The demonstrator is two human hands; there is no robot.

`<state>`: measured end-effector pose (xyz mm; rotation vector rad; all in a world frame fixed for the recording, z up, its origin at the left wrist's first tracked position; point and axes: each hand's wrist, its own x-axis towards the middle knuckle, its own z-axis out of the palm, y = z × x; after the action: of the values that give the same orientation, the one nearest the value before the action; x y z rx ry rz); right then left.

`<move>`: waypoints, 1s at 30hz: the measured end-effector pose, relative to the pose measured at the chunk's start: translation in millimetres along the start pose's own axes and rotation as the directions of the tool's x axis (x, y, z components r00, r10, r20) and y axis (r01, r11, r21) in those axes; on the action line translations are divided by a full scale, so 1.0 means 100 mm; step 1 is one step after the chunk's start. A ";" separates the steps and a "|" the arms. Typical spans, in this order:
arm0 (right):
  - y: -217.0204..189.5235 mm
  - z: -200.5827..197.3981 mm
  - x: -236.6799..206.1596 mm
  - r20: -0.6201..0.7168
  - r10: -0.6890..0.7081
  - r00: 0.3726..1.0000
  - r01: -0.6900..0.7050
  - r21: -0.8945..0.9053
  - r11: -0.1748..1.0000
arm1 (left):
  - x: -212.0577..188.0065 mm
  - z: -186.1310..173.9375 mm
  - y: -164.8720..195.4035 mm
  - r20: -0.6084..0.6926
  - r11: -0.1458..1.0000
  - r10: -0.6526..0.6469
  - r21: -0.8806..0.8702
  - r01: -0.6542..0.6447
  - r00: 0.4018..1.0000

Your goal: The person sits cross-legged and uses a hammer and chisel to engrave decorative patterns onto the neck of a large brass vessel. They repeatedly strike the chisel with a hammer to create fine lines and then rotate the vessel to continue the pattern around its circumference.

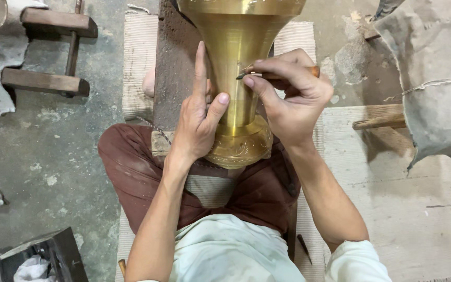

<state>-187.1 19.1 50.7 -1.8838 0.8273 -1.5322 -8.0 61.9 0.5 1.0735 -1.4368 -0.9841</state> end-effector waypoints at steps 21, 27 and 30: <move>-0.07 0.05 -0.04 -0.019 -0.011 1.000 0.010 -0.074 0.997 | 0.00 0.05 0.04 -0.003 0.995 -0.092 -0.044 0.092 0.996; -0.06 0.06 -0.04 -0.043 -0.027 0.999 0.023 -0.105 0.994 | 0.00 0.06 0.00 -0.033 0.999 0.033 -0.002 -0.033 0.999; -0.06 0.05 -0.04 -0.025 -0.045 0.999 0.041 -0.142 0.989 | -0.01 0.07 0.00 -0.024 1.000 0.002 0.004 -0.002 1.000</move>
<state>-182.5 26.0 52.0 -1.9967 0.9352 -1.5663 -14.9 63.2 -1.1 1.0833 -1.4209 -0.9638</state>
